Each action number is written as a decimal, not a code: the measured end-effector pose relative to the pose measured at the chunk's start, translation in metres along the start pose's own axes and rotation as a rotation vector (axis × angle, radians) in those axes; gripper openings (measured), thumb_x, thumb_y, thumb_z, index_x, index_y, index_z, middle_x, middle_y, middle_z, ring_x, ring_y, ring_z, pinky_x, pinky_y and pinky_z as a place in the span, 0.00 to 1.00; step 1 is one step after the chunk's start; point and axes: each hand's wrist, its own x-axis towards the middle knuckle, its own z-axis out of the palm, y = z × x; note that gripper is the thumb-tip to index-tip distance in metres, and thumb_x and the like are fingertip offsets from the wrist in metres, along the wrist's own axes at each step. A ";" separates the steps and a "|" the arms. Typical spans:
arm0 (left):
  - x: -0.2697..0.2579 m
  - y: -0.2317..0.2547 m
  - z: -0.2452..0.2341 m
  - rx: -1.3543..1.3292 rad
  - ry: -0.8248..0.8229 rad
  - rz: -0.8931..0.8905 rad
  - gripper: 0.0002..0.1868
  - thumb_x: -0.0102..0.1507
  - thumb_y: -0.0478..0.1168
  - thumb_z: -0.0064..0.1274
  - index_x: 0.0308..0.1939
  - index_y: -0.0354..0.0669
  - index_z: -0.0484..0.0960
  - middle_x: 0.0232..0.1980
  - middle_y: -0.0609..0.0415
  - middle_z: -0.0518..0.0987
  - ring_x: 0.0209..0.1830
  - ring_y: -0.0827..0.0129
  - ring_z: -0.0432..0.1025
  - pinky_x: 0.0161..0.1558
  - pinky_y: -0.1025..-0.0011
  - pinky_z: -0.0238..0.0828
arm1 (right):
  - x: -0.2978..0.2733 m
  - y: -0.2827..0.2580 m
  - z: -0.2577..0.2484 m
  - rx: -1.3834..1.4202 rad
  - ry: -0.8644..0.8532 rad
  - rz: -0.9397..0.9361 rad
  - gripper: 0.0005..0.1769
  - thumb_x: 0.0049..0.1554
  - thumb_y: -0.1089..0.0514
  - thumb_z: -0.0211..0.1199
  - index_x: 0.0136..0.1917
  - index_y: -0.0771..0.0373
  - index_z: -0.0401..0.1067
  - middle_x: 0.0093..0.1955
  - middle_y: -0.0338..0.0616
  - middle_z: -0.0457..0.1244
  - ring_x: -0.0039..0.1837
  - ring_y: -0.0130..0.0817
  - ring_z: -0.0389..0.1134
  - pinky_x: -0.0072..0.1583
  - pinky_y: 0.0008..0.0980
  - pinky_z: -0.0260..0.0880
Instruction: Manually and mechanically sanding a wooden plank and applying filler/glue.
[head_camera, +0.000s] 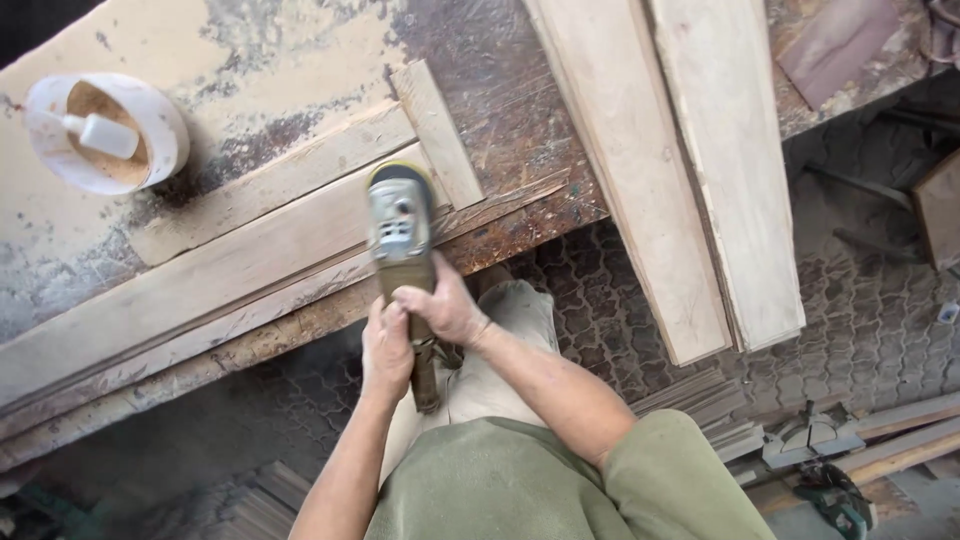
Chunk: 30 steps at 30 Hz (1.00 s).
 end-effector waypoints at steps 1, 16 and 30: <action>0.001 -0.006 0.001 -0.001 0.011 -0.009 0.22 0.70 0.52 0.43 0.50 0.36 0.80 0.36 0.34 0.77 0.35 0.55 0.71 0.41 0.51 0.72 | 0.000 0.004 -0.003 -0.001 -0.011 0.009 0.32 0.49 0.47 0.74 0.62 0.61 0.68 0.50 0.46 0.67 0.53 0.35 0.66 0.53 0.42 0.72; 0.026 0.005 -0.006 -0.224 -0.006 -0.037 0.19 0.68 0.43 0.50 0.58 0.33 0.74 0.45 0.38 0.83 0.51 0.49 0.78 0.57 0.55 0.74 | 0.011 0.030 -0.011 -0.126 0.083 -0.132 0.22 0.59 0.56 0.66 0.63 0.67 0.68 0.55 0.56 0.67 0.54 0.39 0.67 0.60 0.47 0.71; 0.023 -0.105 -0.267 -0.069 0.025 -0.248 0.40 0.58 0.78 0.50 0.57 0.53 0.79 0.51 0.42 0.83 0.58 0.46 0.76 0.58 0.54 0.75 | 0.021 0.122 0.244 -0.202 -0.229 -0.201 0.20 0.60 0.48 0.60 0.59 0.64 0.73 0.49 0.46 0.68 0.50 0.28 0.66 0.54 0.38 0.72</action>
